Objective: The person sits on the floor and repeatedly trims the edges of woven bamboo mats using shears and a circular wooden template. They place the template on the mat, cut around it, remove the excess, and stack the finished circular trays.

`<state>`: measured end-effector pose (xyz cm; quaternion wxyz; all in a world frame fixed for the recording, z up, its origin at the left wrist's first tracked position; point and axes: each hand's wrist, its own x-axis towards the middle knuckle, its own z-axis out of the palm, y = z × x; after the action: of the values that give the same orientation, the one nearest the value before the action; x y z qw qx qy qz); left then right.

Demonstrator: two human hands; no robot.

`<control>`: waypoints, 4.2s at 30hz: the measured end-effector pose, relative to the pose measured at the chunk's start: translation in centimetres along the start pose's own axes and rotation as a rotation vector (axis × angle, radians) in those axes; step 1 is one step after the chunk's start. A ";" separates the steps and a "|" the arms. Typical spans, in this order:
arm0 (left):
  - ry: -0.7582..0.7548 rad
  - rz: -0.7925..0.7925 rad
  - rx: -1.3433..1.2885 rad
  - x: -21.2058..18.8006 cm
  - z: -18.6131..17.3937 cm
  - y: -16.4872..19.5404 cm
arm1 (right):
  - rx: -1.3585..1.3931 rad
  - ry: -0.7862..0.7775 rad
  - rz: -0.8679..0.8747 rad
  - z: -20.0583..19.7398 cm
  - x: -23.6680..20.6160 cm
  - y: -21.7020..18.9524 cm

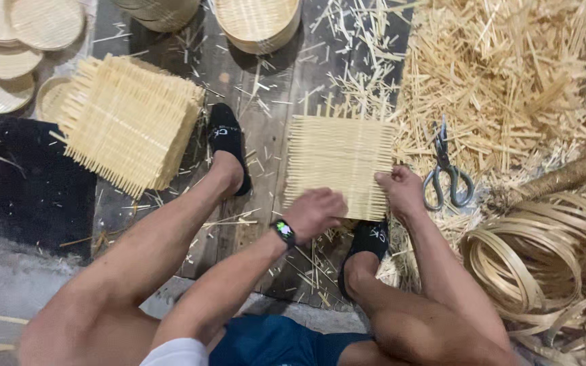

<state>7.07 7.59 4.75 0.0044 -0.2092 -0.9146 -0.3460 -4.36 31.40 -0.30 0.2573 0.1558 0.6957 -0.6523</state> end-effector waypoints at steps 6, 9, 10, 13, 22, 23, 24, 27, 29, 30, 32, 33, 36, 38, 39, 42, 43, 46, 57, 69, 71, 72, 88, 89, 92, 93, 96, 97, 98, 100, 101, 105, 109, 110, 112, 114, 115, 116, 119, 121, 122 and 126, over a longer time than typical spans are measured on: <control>0.355 -1.046 -0.713 0.7 0.1 -10.3 | 0.026 -0.017 0.021 -0.3 0.0 2.5; 0.209 -1.118 -0.843 0.4 0.3 -12.4 | 0.088 -0.025 0.018 -0.8 -0.2 3.2; 0.183 -1.134 -0.768 0.1 0.3 -12.6 | 0.095 -0.032 0.008 -0.9 -0.2 3.5; 0.215 -1.114 -0.795 -0.5 0.7 -12.5 | 0.083 -0.030 -0.026 -0.8 -0.5 4.0; 0.021 -1.131 -0.724 -2.9 1.5 -14.3 | -0.246 0.346 -0.450 -8.1 -6.7 -1.1; 0.080 -1.185 -0.792 -3.1 1.5 -14.2 | -0.345 0.451 -0.499 -11.4 -8.4 -2.6; 0.087 -1.183 -0.834 -3.3 1.6 -14.0 | -0.439 0.608 -0.544 -14.7 -11.1 -3.6; 0.121 -1.208 -0.902 -3.1 1.4 -13.1 | -0.565 0.970 -0.611 -24.2 -16.8 -7.4; 0.139 -1.257 -0.877 -2.7 1.0 -12.3 | -0.811 1.040 -0.500 -29.0 -19.9 -9.1; 0.139 -1.251 -0.901 -2.5 0.7 -12.0 | -1.038 1.054 -0.469 -30.9 -21.0 -9.9; 0.147 -1.245 -0.951 -2.0 0.2 -11.3 | -1.280 0.929 -0.322 -34.3 -21.3 -11.5; 0.151 -1.237 -0.906 -1.8 0.0 -11.0 | -1.394 0.857 -0.243 -35.4 -20.9 -11.8; 0.228 -1.210 -0.724 -1.4 -0.3 -10.6 | -0.832 0.577 0.215 -37.7 -18.0 -12.0; 0.370 -1.194 -0.535 -1.3 -1.1 -10.8 | -0.906 0.605 0.217 -39.1 -16.3 -11.8; 0.462 -1.100 -0.446 -1.2 -1.7 -11.0 | -0.945 0.614 0.210 -39.5 -15.4 -11.8; 0.663 -0.885 -0.190 -1.0 -4.8 -11.5 | -0.554 0.795 0.209 -40.2 -14.6 -12.1; 0.680 -0.853 -0.126 -0.6 -6.1 -11.1 | -0.746 0.828 -0.001 -40.0 -15.1 -12.5; 0.845 -0.463 0.275 2.7 -9.1 -7.2 | -1.116 1.041 -0.501 -36.8 -17.1 -15.1; 0.481 -0.109 -1.016 13.2 -9.4 21.6 | -0.824 0.157 -0.937 -6.2 -23.5 -29.9; 0.194 -0.580 -1.579 7.7 -19.7 14.7 | -1.077 -0.176 -1.476 2.7 -18.5 -30.5; 0.101 -0.648 -1.472 8.7 -20.8 14.0 | -1.082 -0.246 -1.463 3.8 -18.4 -29.9; 0.049 -0.693 -1.404 9.4 -21.2 13.7 | -1.098 -0.274 -1.492 4.6 -18.4 -29.6; 0.329 -0.547 -1.398 9.5 -17.7 8.8 | -0.849 0.009 -0.799 5.6 -15.4 -29.7; 0.466 -0.460 -1.596 9.1 -17.9 7.8 | -0.637 0.091 -0.386 4.5 -15.1 -30.0; 0.734 -0.272 -1.987 8.2 -18.6 5.8 | 0.152 -0.305 -0.344 2.1 -15.1 -28.6; 0.706 -0.291 -2.006 8.0 -18.9 5.4 | 0.263 -0.332 -0.321 1.9 -14.7 -27.8; 0.486 -0.494 -1.856 8.1 -20.6 4.8 | 0.468 -0.397 -0.258 2.1 -13.4 -25.4; 0.387 -0.581 -1.766 8.3 -21.0 4.7 | 0.451 -0.413 -0.255 2.1 -12.9 -24.8; 0.311 -0.633 -1.668 8.5 -21.4 4.6 | 0.433 -0.430 -0.254 2.1 -12.4 -24.3; 0.168 -0.728 -1.469 8.7 -21.7 4.6 | 0.386 -0.419 -0.193 2.3 -11.7 -23.4; 0.162 -0.736 -1.486 8.8 -21.7 4.6 | 0.363 -0.414 -0.167 2.3 -11.5 -23.1; 0.181 -0.814 -1.455 8.4 -20.8 4.4 | 0.269 -0.324 -0.142 2.2 -11.2 -22.4; 0.224 -0.760 -1.495 8.0 -20.3 3.7 | 0.303 -0.407 -0.164 2.1 -11.3 -22.1; 0.272 -0.735 -1.566 7.9 -20.2 3.3 | 0.327 -0.438 -0.180 2.0 -11.2 -22.0; 0.368 -0.682 -1.706 7.6 -19.8 2.1 | 0.124 -0.306 -0.251 1.6 -10.8 -21.4; 0.443 -0.756 -1.728 7.6 -18.6 0.4 | -0.027 -0.202 -0.290 1.1 -9.9 -20.3; 0.480 -0.802 -1.740 7.4 -17.5 -0.6 | -0.072 -0.163 -0.285 1.0 -9.3 -19.5; 0.548 -0.837 -1.656 7.2 -16.2 -1.6 | -0.118 -0.126 -0.277 1.0 -8.5 -18.4; 0.639 -0.928 -1.322 6.1 -10.5 -4.7 | -0.162 -0.001 -0.228 0.7 -6.0 -14.4; 0.573 -0.956 -1.012 5.1 -6.5 -6.5 | -0.291 0.087 -0.186 0.8 -4.4 -11.2; 0.536 -0.938 -0.835 4.6 -4.9 -7.3 | -0.357 0.128 -0.166 0.9 -3.7 -9.7; 0.411 -0.916 -0.347 3.1 -1.0 -9.5 | -0.572 0.224 -0.269 1.3 -2.0 -4.6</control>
<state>0.39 1.71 0.01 -0.0027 0.2863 -0.8220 -0.4923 -5.08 29.88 4.64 0.1240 0.0548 0.8890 -0.4374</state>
